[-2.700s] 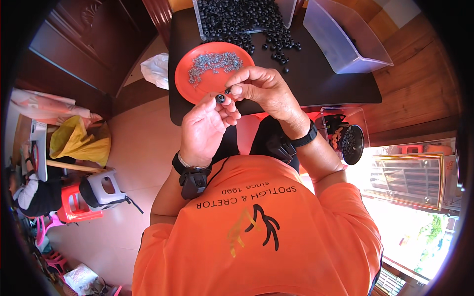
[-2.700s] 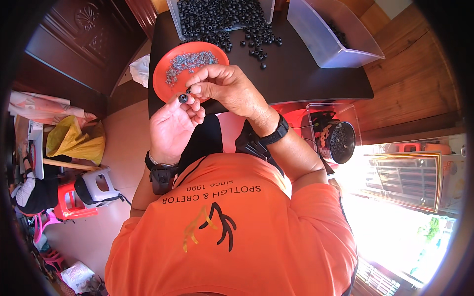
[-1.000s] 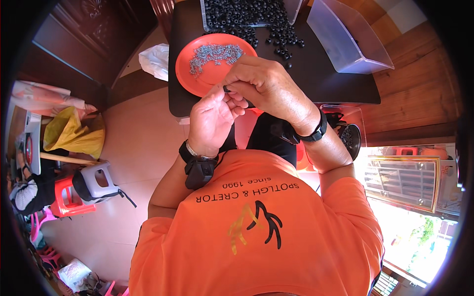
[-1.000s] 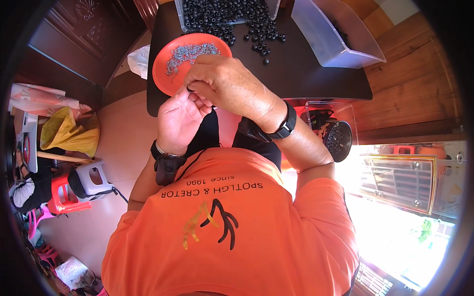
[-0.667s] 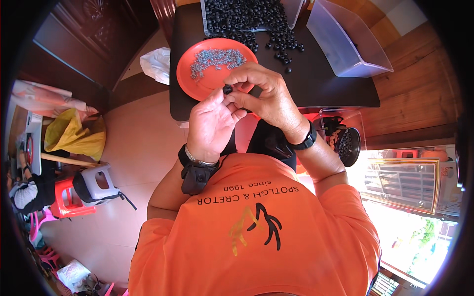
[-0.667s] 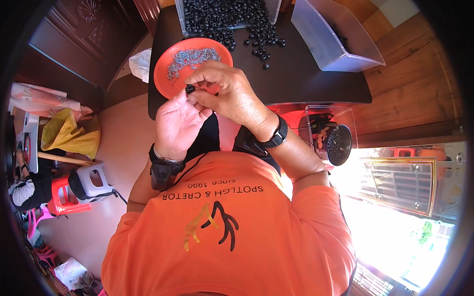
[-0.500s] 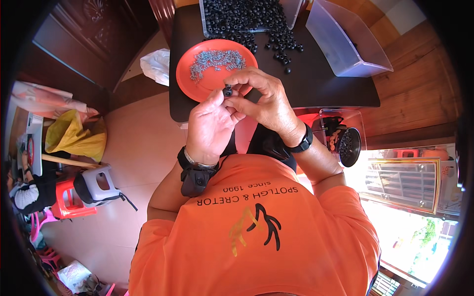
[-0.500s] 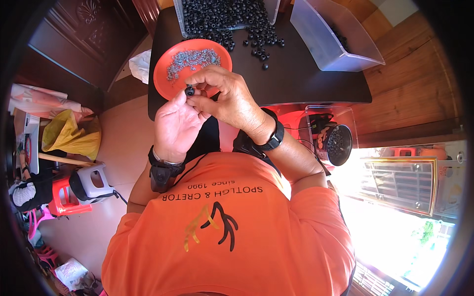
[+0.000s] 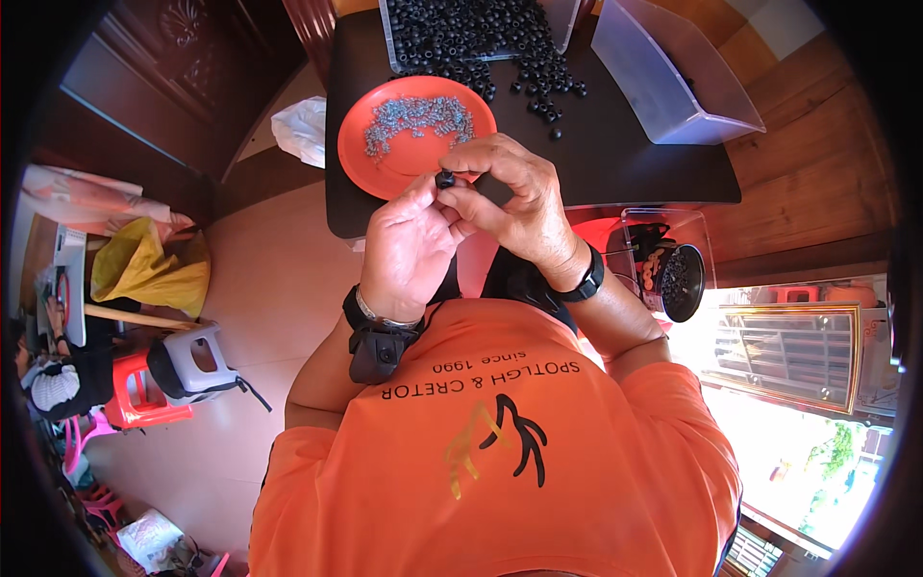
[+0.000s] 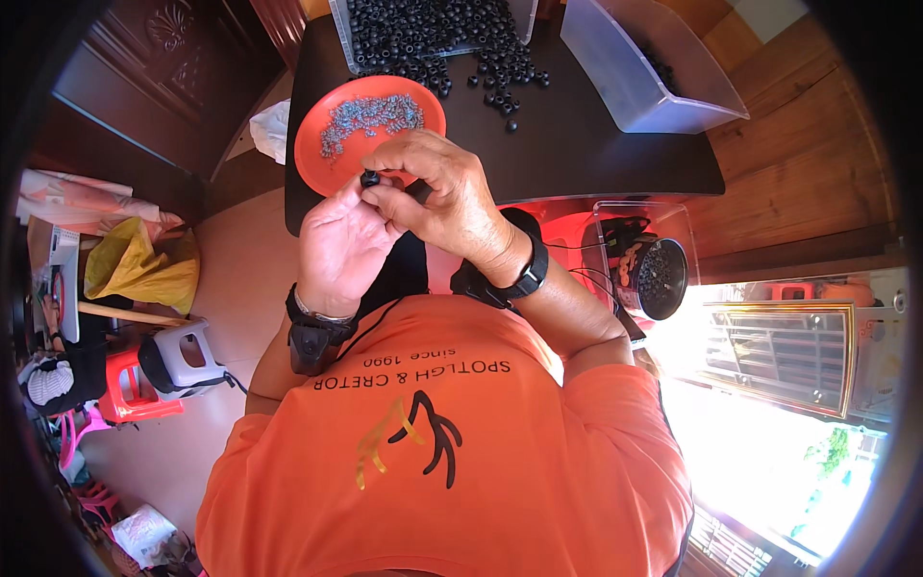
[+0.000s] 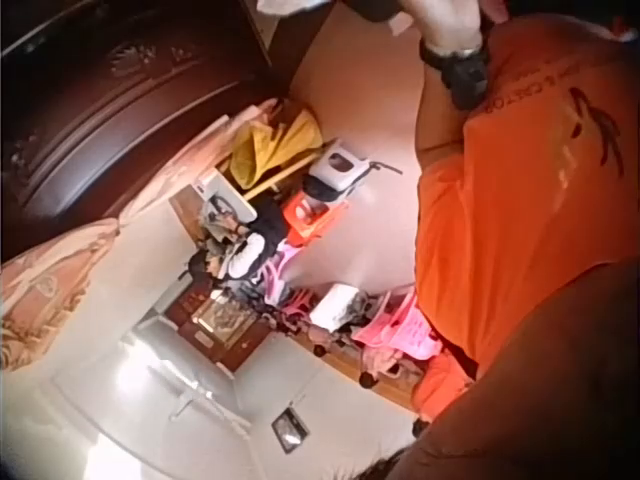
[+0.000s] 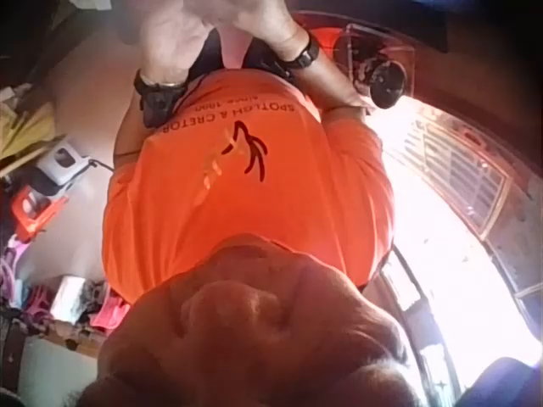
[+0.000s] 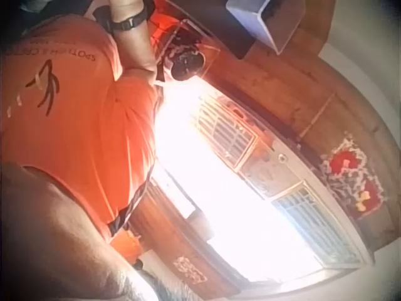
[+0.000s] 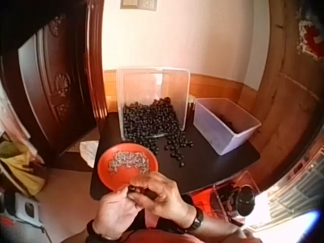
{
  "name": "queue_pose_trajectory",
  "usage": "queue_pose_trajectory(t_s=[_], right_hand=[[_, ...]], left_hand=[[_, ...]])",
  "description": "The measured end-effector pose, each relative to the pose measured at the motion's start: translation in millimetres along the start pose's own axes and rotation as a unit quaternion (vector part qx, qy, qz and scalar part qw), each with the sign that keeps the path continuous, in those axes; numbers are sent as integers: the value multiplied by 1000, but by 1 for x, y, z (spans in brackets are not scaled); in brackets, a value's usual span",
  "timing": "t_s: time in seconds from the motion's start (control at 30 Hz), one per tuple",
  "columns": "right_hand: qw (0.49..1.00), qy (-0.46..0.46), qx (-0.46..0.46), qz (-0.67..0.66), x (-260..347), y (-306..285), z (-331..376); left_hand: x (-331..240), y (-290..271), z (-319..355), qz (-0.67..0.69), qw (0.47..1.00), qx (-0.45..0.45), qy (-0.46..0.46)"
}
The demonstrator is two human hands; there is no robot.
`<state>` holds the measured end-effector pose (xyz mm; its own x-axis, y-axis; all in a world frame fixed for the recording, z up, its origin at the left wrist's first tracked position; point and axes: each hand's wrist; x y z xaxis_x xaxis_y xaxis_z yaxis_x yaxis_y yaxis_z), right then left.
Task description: Sorting and inspecting small black items from a container using a plate.
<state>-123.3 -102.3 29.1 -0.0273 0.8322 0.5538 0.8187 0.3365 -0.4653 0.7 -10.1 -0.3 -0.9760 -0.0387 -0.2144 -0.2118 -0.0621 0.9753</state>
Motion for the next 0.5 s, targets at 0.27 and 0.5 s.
queue_pose_trajectory(t_s=[0.27, 0.5], right_hand=[[955, 192, 66, -215, 1, -8, 1], [967, 155, 39, -199, -2, -2, 3]], left_hand=[[-2, 4, 1, -46, 998, -20, -32], [-3, 2, 0, -43, 998, -21, -45]])
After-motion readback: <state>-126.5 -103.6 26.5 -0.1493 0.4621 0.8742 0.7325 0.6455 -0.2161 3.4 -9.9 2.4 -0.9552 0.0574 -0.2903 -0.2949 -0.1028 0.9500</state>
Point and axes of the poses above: each hand's wrist, its own z-axis away from the middle knuckle, its own y-axis out of the palm, x = y × z, and after that the axes turned 10 degrees about z, right-handed
